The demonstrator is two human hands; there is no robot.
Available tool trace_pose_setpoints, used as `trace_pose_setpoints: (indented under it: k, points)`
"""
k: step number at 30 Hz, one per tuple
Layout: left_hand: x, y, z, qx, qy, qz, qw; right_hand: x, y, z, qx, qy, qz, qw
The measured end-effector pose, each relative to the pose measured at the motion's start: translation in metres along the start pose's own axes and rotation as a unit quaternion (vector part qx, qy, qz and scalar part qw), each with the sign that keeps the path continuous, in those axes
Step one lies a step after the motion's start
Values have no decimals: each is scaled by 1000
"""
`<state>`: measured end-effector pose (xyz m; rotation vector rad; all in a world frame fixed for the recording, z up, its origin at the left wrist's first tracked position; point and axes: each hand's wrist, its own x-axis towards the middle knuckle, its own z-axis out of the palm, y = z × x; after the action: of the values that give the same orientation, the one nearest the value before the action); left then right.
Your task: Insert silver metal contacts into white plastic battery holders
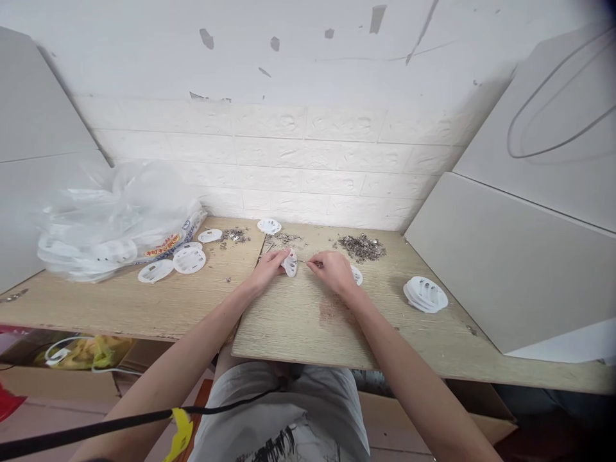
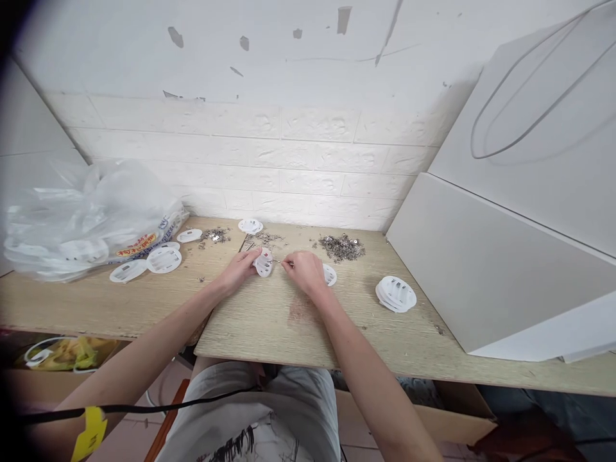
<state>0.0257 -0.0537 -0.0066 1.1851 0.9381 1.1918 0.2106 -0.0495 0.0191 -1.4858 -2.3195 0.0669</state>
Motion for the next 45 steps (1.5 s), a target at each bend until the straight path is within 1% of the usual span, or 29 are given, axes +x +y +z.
trace_pose_setpoints:
  k: [8, 24, 31, 36, 41, 45]
  points:
    - [-3, 3, 2, 3, 3, -4, 1000, -1, 1, 2, 13, 6, -12, 1000]
    - [-4, 6, 4, 7, 12, -9, 1000, 0, 3, 1, 12, -14, -2, 1000]
    - [-7, 9, 6, 15, 13, -10, 1000, 0, 2, 1, 11, -19, -11, 1000]
    - [-9, 10, 7, 25, -3, -13, 1000, -1, -1, 1, 26, -21, -22, 999]
    - [-8, 10, 6, 9, 13, -17, 1000, -1, 3, 0, 24, -9, -12, 1000]
    - [-8, 10, 7, 5, 12, -16, 1000, 0, 5, 2, 17, -12, -11, 1000]
